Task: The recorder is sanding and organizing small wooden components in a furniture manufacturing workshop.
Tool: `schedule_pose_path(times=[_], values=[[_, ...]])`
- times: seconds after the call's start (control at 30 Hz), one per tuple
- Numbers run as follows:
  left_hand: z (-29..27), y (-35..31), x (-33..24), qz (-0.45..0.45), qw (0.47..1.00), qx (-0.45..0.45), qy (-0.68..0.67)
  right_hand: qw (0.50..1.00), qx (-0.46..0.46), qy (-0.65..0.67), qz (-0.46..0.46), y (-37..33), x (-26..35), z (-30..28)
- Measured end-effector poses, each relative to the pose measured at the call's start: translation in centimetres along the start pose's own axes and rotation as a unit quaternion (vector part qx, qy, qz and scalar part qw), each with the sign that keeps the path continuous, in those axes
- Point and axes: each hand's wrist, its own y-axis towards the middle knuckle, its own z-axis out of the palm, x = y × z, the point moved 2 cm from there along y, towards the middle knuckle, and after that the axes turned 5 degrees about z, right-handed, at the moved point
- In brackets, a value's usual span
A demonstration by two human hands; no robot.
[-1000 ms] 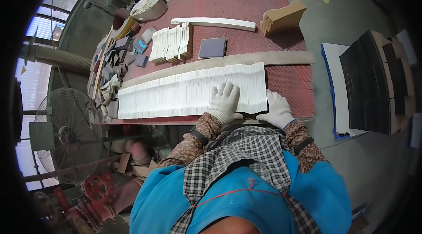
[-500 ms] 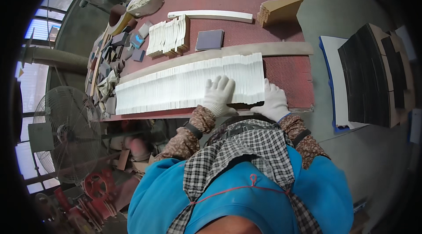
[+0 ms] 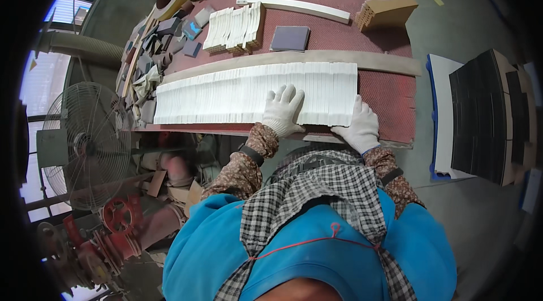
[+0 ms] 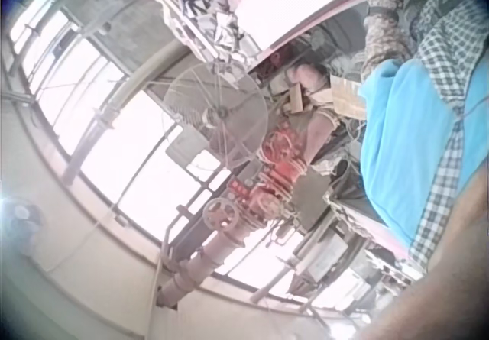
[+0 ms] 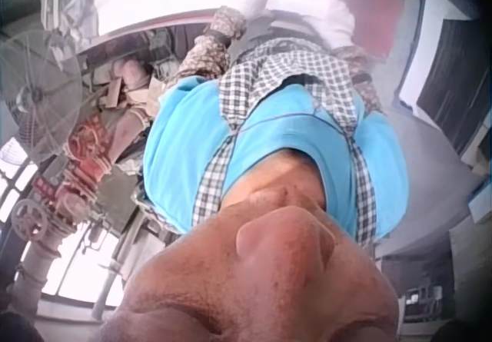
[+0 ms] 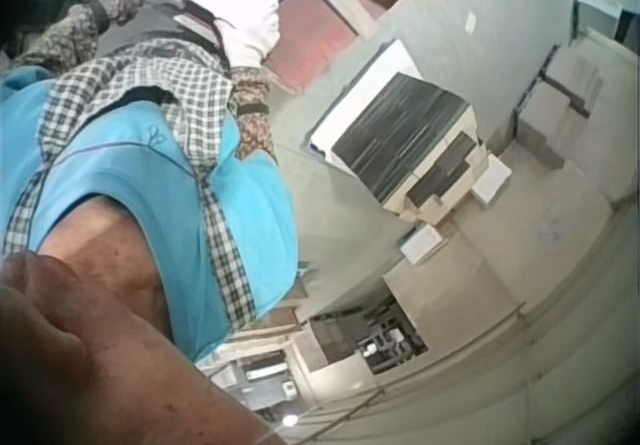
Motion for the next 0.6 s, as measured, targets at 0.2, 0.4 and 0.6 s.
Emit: schedule_pose_path(times=[0.2, 0.4, 0.6], values=[[0.4, 0.4, 0.4, 0.0, 1.0, 0.02, 0.002, 0.998, -0.044, -0.045, 0.004, -0.4, 1.7, -0.2], [1.4, -0.1, -0.1, -0.023, 1.0, 0.008, -0.006, 0.998, -0.022, -0.051, 0.007, -0.1, 1.2, 0.5], [2.2, -0.6, 0.5, 0.008, 1.0, 0.009, -0.018, 1.0, 0.002, -0.002, 0.016, 0.0, -1.1, -0.8]])
